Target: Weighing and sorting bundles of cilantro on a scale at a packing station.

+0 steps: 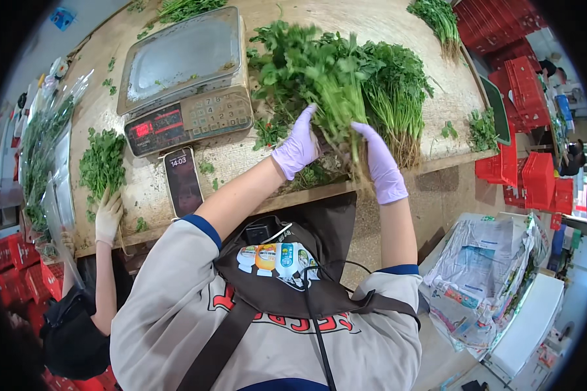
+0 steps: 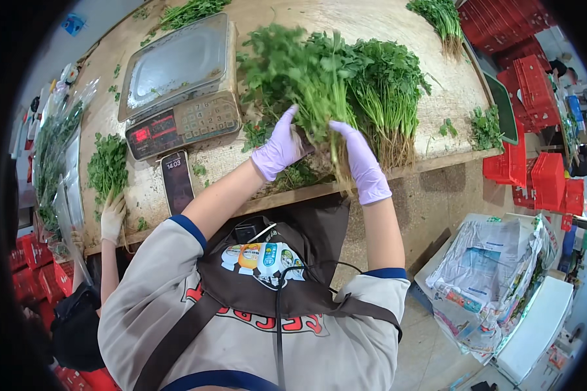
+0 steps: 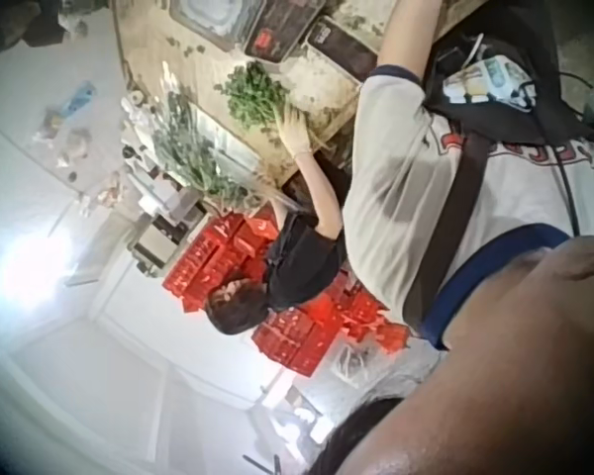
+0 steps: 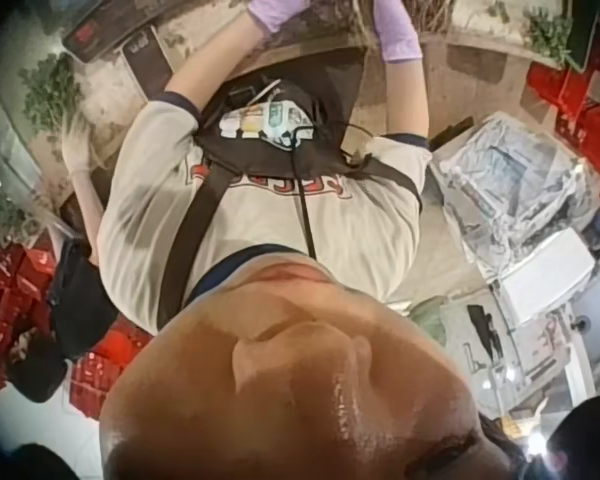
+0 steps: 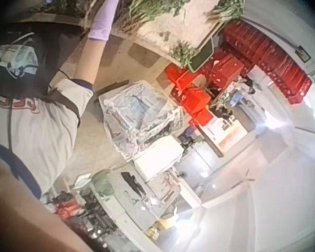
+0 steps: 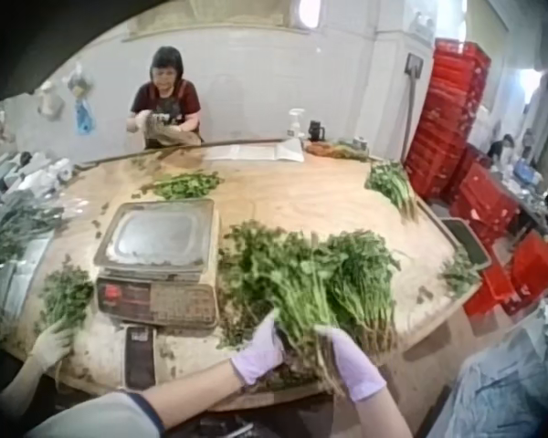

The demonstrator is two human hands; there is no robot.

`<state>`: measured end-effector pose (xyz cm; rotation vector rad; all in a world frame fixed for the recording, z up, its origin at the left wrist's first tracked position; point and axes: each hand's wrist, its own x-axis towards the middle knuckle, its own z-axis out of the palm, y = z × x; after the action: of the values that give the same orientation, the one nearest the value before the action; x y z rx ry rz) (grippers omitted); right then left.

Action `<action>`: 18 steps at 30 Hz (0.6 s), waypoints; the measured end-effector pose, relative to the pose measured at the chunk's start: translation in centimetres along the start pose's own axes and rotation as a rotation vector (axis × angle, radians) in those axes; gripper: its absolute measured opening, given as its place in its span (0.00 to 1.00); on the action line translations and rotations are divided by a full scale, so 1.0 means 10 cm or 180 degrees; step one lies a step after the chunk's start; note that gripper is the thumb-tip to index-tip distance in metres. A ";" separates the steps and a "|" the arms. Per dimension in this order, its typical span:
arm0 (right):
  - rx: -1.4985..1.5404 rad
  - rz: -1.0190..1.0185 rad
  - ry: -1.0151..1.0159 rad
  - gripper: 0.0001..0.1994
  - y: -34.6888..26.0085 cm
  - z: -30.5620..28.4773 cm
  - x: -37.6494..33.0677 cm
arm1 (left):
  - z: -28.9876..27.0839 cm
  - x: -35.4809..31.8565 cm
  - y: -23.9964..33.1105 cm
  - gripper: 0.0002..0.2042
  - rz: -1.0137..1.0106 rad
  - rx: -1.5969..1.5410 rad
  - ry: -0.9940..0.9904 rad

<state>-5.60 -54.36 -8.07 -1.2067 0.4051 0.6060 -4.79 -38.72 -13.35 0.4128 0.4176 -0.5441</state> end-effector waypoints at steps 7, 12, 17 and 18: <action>-0.1318 -0.0766 0.0184 0.19 0.12 -0.19 0.23 | -0.01 -0.04 0.07 0.27 0.0484 0.0816 0.0149; -0.0904 -0.0593 0.0351 0.19 -0.02 -0.10 0.03 | -0.04 -0.03 0.14 0.25 0.0291 0.0398 -0.0222; -0.1129 -0.0871 0.0163 0.16 -0.05 -0.15 0.01 | -0.06 -0.05 0.18 0.11 0.0286 0.1367 0.0079; -0.0385 -0.0565 0.0118 0.15 -0.07 -0.19 0.04 | -0.06 -0.05 0.18 0.09 0.0449 0.0908 0.0011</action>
<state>-4.78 -56.27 -8.45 -1.3553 0.2918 0.4605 -4.33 -36.80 -13.10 0.7119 0.3115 -0.4666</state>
